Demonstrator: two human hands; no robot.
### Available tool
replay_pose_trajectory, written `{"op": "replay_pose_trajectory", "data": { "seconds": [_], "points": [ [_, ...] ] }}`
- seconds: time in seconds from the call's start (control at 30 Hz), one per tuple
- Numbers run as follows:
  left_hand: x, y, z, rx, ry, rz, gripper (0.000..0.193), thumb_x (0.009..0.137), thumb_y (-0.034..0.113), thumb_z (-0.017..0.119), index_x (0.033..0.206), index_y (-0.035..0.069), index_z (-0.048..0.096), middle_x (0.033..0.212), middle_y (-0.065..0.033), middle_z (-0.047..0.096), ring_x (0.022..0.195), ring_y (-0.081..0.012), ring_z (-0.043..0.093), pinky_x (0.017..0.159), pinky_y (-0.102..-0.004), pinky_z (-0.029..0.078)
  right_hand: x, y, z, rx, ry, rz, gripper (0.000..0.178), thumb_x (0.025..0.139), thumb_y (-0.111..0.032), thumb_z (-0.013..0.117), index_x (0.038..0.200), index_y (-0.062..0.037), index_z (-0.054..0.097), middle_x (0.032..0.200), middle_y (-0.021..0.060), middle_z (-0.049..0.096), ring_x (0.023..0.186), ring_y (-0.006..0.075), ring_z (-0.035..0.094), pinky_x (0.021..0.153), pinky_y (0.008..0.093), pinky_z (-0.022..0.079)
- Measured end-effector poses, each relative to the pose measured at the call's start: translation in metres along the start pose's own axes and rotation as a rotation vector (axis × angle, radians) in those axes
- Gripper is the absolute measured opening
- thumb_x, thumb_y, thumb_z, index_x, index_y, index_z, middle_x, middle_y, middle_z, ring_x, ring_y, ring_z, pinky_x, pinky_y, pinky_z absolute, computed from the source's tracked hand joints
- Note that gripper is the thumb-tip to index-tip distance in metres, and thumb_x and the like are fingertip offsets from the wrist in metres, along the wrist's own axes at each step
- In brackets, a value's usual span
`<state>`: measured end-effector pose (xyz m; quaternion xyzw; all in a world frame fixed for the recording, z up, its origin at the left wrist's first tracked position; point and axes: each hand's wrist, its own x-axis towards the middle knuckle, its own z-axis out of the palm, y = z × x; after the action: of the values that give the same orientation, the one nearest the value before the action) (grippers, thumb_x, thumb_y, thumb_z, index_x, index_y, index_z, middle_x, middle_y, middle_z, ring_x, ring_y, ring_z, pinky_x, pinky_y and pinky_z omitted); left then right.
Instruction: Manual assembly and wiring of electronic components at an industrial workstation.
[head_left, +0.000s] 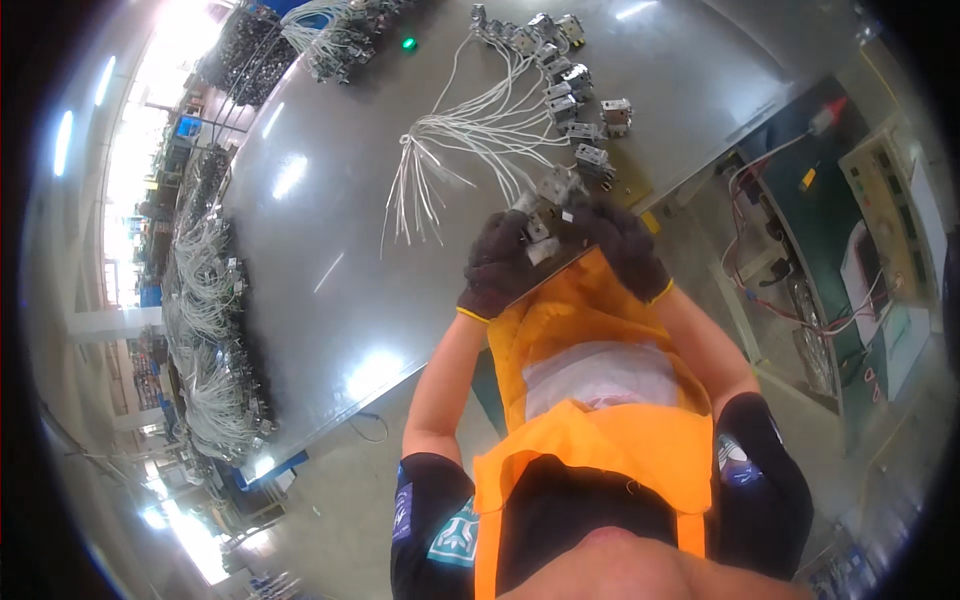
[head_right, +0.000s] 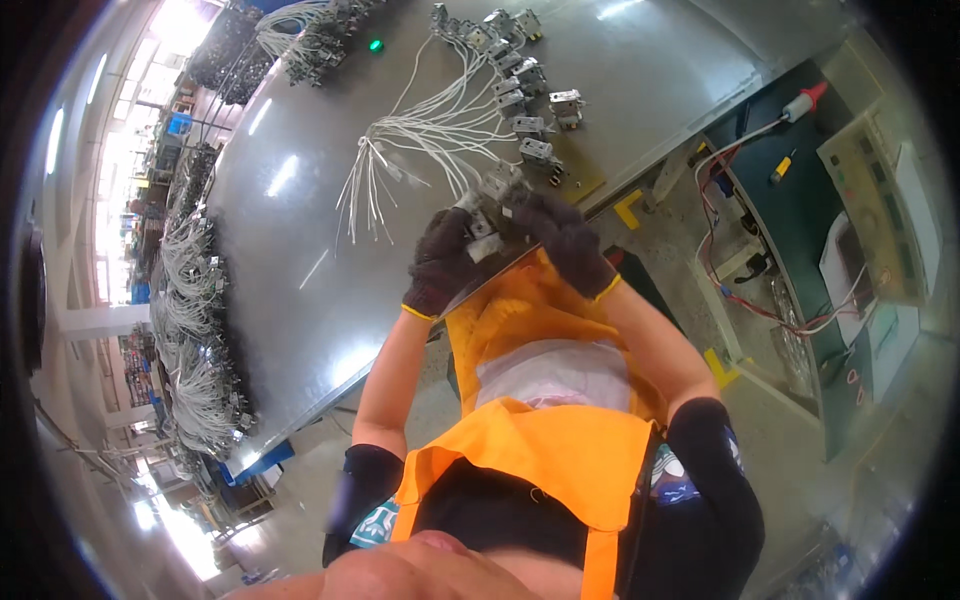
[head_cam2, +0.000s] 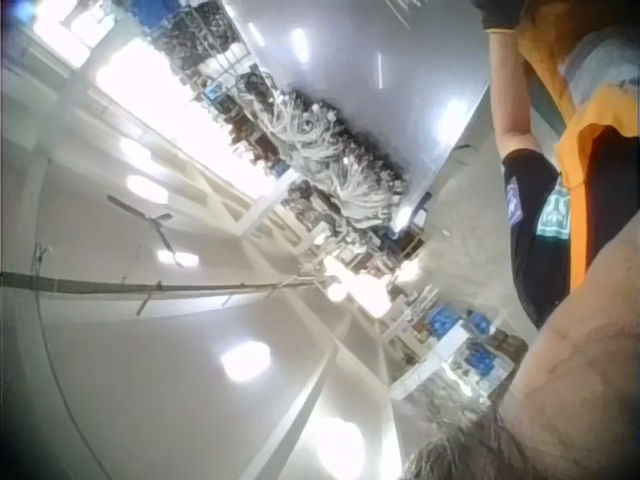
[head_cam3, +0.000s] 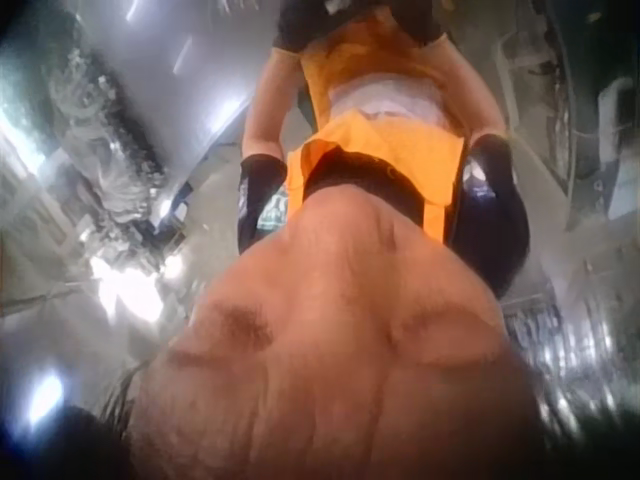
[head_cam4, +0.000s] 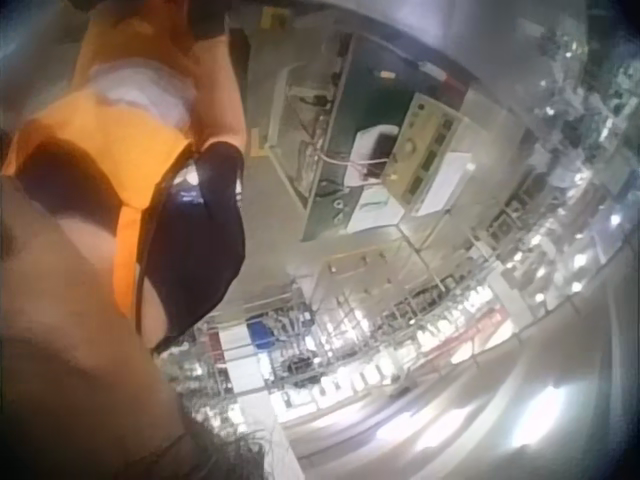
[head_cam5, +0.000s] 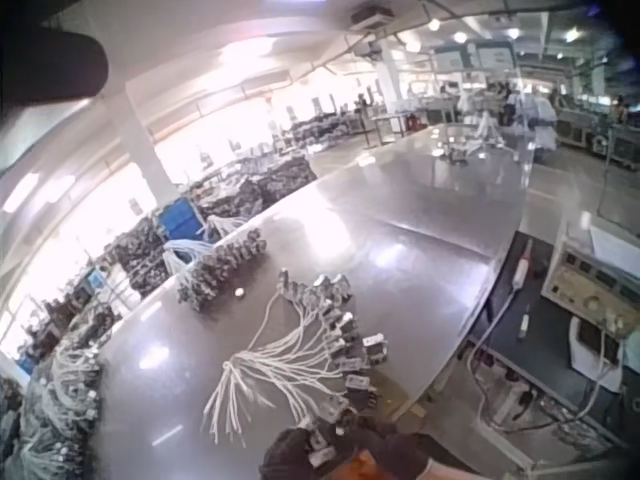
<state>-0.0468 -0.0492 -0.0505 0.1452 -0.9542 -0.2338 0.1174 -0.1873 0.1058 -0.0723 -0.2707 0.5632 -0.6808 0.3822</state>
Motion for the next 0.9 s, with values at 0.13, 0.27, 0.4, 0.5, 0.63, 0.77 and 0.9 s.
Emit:
{"op": "replay_pose_trajectory", "data": {
  "seconds": [0.13, 0.27, 0.4, 0.5, 0.63, 0.77, 0.9],
  "points": [
    [-0.004, -0.02, 0.018, -0.42, 0.098, -0.101, 0.055, 0.082, 0.011, 0.074, 0.132, 0.001, 0.053, 0.105, -0.0092, 0.062, 0.092, -0.0181, 0.059, 0.084, -0.032, 0.049, 0.039, 0.011, -0.03, -0.003, 0.16, -0.288, 0.022, 0.094, -0.009, 0.056, 0.113, -0.0018, 0.065, 0.105, 0.0073, 0.063, 0.09, 0.0148, 0.064, 0.072, 0.0269, 0.055],
    [0.013, 0.005, 0.022, -0.441, 0.34, -0.111, 0.045, 0.076, 0.021, 0.078, 0.114, 0.003, 0.06, 0.091, -0.0127, 0.061, 0.083, -0.0286, 0.058, 0.075, -0.0385, 0.048, 0.024, 0.006, -0.028, -0.008, 0.246, -0.003, 0.027, 0.096, -0.018, 0.055, 0.114, -0.0009, 0.064, 0.101, 0.0082, 0.065, 0.081, 0.0129, 0.064, 0.064, 0.0241, 0.052],
    [0.019, 0.022, 0.029, -0.172, 0.282, -0.145, 0.053, 0.078, 0.02, 0.077, 0.125, 0.004, 0.057, 0.097, -0.0149, 0.062, 0.086, -0.0313, 0.06, 0.076, -0.0402, 0.049, 0.0, 0.002, -0.034, 0.173, 0.132, 0.208, 0.027, 0.096, -0.016, 0.056, 0.116, -0.0003, 0.063, 0.098, 0.0083, 0.067, 0.075, 0.0128, 0.063, 0.063, 0.0242, 0.052],
    [0.019, 0.021, 0.035, -0.097, 0.284, -0.136, 0.057, 0.077, 0.023, 0.078, 0.126, 0.004, 0.055, 0.1, -0.0162, 0.061, 0.088, -0.0331, 0.06, 0.077, -0.0413, 0.05, -0.021, 0.004, -0.024, 0.139, 0.16, 0.218, 0.027, 0.096, -0.016, 0.056, 0.117, -0.0006, 0.062, 0.093, 0.0072, 0.069, 0.069, 0.012, 0.063, 0.063, 0.0246, 0.053],
    [0.016, 0.004, 0.029, -0.17, 0.23, -0.056, 0.056, 0.078, 0.023, 0.077, 0.126, 0.005, 0.055, 0.1, -0.0168, 0.061, 0.09, -0.0331, 0.061, 0.078, -0.0408, 0.05, -0.04, 0.01, -0.007, 0.13, 0.089, 0.104, 0.028, 0.096, -0.017, 0.057, 0.119, -0.0005, 0.062, 0.09, 0.0056, 0.068, 0.066, 0.0105, 0.063, 0.06, 0.0243, 0.052],
    [0.01, 0.012, 0.037, -0.337, 0.224, -0.117, 0.051, 0.084, 0.018, 0.072, 0.128, 0.002, 0.054, 0.109, -0.0145, 0.062, 0.097, -0.0249, 0.06, 0.086, -0.0356, 0.049, -0.034, 0.01, 0.008, -0.142, 0.092, 0.043, 0.029, 0.097, -0.014, 0.057, 0.123, -0.001, 0.06, 0.091, 0.0051, 0.068, 0.07, 0.01, 0.065, 0.06, 0.0245, 0.053],
    [0.007, 0.002, 0.045, -0.516, 0.208, -0.157, 0.045, 0.09, 0.011, 0.066, 0.132, -0.001, 0.054, 0.12, -0.0098, 0.062, 0.106, -0.0163, 0.058, 0.093, -0.0314, 0.047, -0.029, 0.037, 0.009, -0.029, 0.092, -0.103, 0.029, 0.098, -0.014, 0.057, 0.124, -0.002, 0.06, 0.09, 0.0051, 0.068, 0.069, 0.0101, 0.065, 0.06, 0.0247, 0.054]
  ]
}}
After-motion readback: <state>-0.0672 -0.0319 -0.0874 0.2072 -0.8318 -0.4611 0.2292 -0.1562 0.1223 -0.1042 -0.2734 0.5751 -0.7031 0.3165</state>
